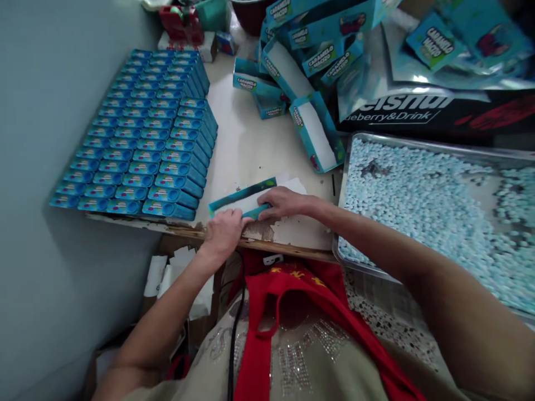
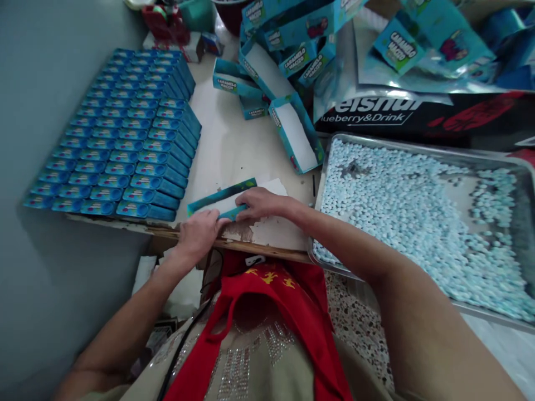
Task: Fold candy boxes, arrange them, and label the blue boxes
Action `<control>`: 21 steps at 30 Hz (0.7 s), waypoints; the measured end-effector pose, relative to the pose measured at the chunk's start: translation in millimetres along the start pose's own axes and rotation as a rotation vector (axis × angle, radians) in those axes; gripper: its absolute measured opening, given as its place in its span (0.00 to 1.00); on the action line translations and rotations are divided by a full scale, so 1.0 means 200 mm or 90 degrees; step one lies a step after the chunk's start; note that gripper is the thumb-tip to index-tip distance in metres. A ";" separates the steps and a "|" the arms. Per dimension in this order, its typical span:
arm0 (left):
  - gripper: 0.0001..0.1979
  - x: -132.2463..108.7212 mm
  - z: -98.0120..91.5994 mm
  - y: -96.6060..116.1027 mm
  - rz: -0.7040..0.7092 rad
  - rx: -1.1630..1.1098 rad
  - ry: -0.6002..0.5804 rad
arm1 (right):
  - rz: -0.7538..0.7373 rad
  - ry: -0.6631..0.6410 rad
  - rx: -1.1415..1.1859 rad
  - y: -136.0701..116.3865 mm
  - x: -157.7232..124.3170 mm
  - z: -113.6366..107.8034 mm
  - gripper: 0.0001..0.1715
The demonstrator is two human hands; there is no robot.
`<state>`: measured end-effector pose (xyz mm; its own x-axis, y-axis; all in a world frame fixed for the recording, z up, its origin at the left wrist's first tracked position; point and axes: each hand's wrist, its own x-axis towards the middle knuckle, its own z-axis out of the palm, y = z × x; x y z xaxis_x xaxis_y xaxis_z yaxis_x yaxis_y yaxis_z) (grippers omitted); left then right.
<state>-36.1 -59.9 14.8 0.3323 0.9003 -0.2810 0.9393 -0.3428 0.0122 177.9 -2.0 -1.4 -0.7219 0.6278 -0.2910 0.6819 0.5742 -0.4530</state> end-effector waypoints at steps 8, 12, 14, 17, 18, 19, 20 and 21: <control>0.23 0.10 -0.09 0.15 -0.078 -0.269 0.250 | -0.026 0.240 -0.026 0.05 -0.41 0.01 0.24; 0.30 0.31 0.06 0.12 -0.191 -0.437 0.229 | 0.297 0.430 0.132 0.02 -0.38 0.13 0.29; 0.22 0.36 0.11 0.13 -0.172 -0.473 0.206 | 0.413 0.392 0.180 0.00 -0.29 0.19 0.32; 0.14 0.41 0.13 0.15 -0.153 -0.432 0.184 | 0.499 0.354 0.177 -0.04 -0.20 0.24 0.26; 0.14 0.41 0.13 0.15 -0.148 -0.414 0.188 | 0.506 0.357 0.151 -0.05 -0.19 0.24 0.25; 0.13 0.41 0.12 0.16 -0.135 -0.404 0.201 | 0.502 0.352 0.116 -0.07 -0.18 0.24 0.23; 0.13 0.40 0.11 0.17 -0.117 -0.400 0.222 | 0.490 0.330 0.077 -0.08 -0.19 0.24 0.20; 0.14 0.39 0.11 0.18 -0.095 -0.397 0.248 | 0.477 0.292 0.038 -0.09 -0.19 0.22 0.18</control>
<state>21.0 -7.0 -27.0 0.0944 0.9949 0.0368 0.8124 -0.0983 0.5747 188.5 -60.0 -19.6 0.0403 0.9851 -0.1675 0.9408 -0.0938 -0.3258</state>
